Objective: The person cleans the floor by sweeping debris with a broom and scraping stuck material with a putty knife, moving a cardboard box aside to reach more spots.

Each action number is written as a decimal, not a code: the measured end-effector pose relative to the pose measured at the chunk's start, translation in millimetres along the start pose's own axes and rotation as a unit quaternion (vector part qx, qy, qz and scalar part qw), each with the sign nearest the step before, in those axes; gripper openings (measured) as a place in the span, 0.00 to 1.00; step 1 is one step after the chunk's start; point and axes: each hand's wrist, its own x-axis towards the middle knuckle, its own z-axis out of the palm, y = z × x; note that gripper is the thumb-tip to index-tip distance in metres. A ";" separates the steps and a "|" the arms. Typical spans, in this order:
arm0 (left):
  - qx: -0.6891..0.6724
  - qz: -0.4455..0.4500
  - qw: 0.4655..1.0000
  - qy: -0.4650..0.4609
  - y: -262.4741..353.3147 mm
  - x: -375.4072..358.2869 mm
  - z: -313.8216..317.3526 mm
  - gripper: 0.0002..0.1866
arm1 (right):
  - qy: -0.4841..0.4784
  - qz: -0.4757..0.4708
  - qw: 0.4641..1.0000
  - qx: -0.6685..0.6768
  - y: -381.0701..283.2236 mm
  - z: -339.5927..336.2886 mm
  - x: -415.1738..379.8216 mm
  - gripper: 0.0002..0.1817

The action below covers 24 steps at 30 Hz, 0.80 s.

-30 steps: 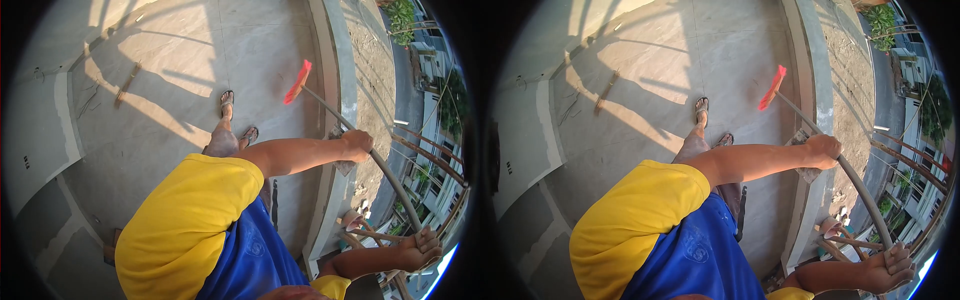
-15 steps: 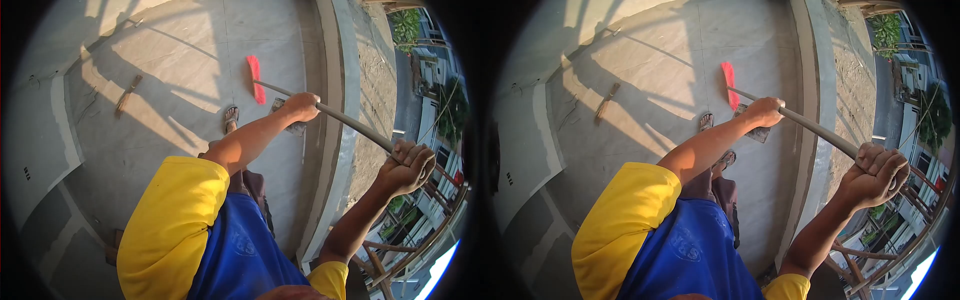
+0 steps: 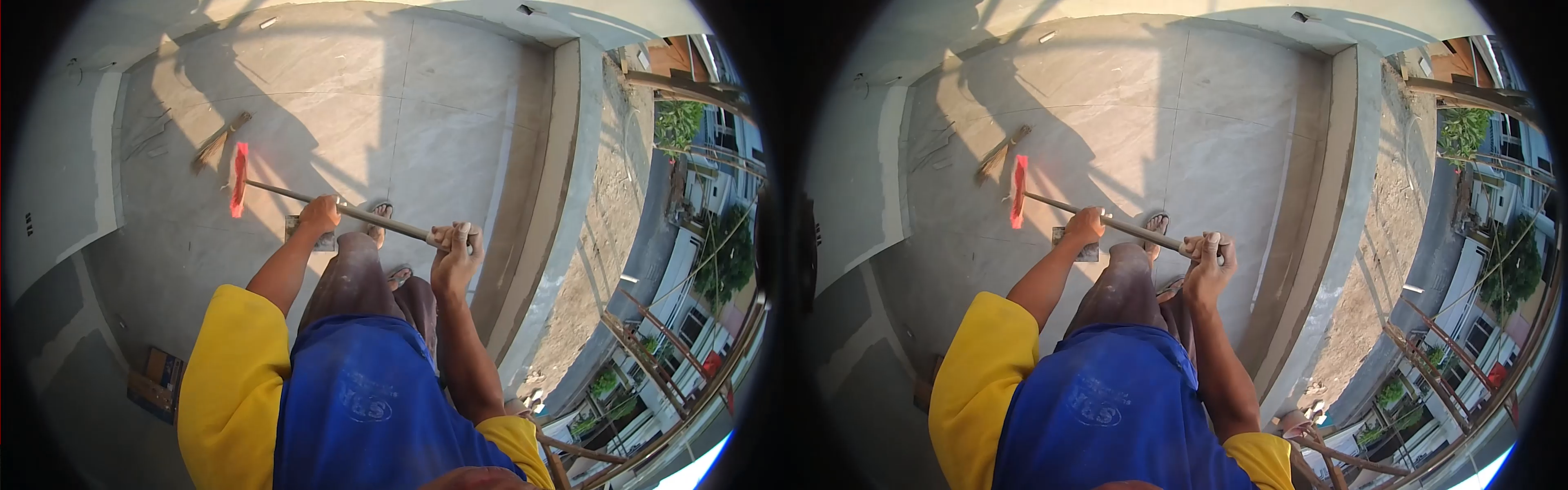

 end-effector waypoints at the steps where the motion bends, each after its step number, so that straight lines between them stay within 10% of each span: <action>1: -0.021 0.013 1.000 0.013 5.0 -8.7 -5.9 0.13 | 0.005 -0.013 1.000 0.000 -18.4 8.9 0.4 0.11; 7: -0.169 0.231 0.957 0.048 204.6 -27.2 -82.1 0.17 | -0.073 -0.319 0.943 -0.059 -230.3 0.0 32.0 0.11; 14: -0.204 0.445 0.872 -0.029 447.7 28.8 -149.4 0.17 | 0.073 -0.484 0.853 -0.182 -391.6 -18.3 69.2 0.15; 18: -0.183 0.403 0.897 -0.015 511.4 127.3 -173.7 0.18 | 0.165 -0.453 0.862 -0.156 -380.5 3.4 188.6 0.14; 24: -0.231 0.250 0.935 0.101 453.2 255.6 -205.0 0.18 | 0.025 -0.337 0.939 -0.066 -348.2 53.8 379.2 0.17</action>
